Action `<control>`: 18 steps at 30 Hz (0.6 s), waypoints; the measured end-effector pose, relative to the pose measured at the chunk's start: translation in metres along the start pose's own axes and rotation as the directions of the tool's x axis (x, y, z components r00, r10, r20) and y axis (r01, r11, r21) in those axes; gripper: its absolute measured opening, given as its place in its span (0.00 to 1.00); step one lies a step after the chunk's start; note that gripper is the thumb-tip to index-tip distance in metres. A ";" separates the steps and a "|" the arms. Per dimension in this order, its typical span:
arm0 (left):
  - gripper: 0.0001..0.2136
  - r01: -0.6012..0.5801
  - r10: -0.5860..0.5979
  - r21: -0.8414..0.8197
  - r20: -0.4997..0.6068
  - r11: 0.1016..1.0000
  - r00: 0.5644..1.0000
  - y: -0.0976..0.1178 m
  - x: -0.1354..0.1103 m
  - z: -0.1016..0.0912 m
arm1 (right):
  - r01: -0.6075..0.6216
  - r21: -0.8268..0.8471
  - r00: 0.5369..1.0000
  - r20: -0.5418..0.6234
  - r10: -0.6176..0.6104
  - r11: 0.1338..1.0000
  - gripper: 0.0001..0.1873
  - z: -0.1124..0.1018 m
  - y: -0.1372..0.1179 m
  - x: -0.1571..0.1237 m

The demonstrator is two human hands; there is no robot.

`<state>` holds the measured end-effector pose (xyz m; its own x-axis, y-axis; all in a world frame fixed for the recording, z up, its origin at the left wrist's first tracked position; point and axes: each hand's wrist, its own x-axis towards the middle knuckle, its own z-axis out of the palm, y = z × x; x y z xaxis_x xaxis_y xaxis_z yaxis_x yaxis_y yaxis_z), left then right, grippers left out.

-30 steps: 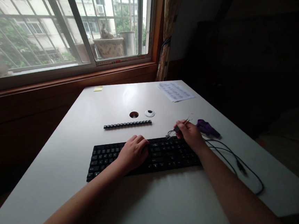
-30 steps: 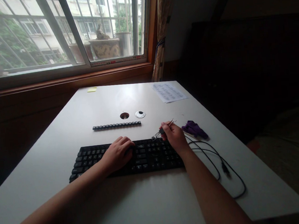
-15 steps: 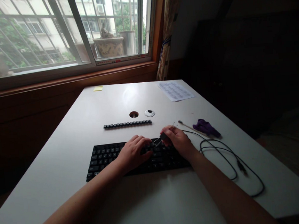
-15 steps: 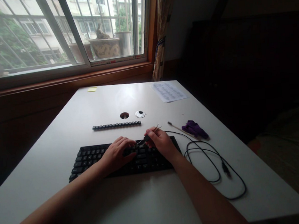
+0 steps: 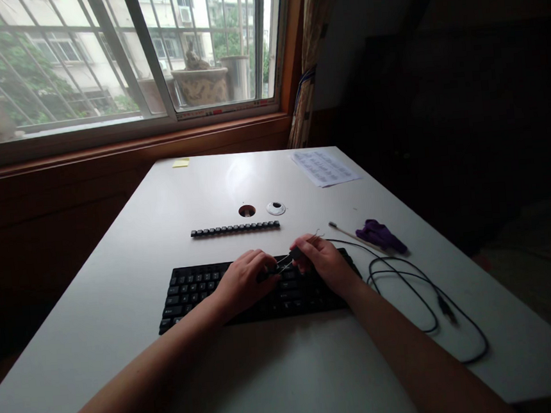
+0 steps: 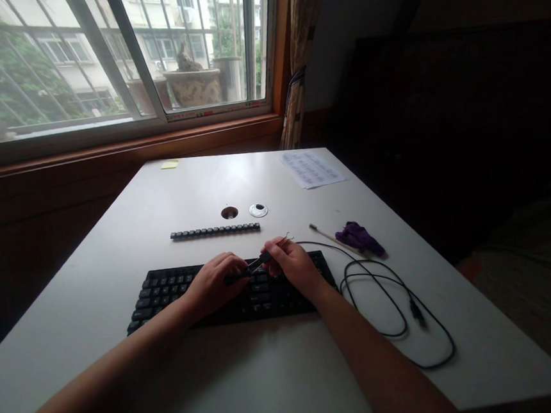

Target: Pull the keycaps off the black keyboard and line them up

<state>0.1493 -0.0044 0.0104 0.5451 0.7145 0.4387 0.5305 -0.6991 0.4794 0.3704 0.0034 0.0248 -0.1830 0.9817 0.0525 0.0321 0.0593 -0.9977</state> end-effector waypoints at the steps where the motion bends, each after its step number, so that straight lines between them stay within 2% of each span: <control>1: 0.07 0.011 -0.011 -0.003 -0.001 1.000 1.000 0.000 0.000 0.000 | 0.002 -0.002 1.000 0.005 -0.002 1.000 0.18 0.000 0.000 0.000; 9: 0.08 0.133 -0.134 -0.166 0.007 0.977 0.991 0.002 0.002 -0.006 | -0.010 0.060 0.999 0.048 0.007 0.998 0.18 0.000 0.000 -0.002; 18: 0.08 0.203 -0.210 -0.316 0.011 0.927 0.978 -0.001 0.002 -0.011 | -0.045 0.177 0.998 0.049 0.037 0.983 0.14 -0.003 -0.001 -0.003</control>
<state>0.1431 -0.0021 0.0194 0.4285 0.8451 0.3197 0.3971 -0.4939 0.7735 0.3736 0.0008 0.0257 -0.2291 0.9733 0.0131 -0.1340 -0.0182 -0.9908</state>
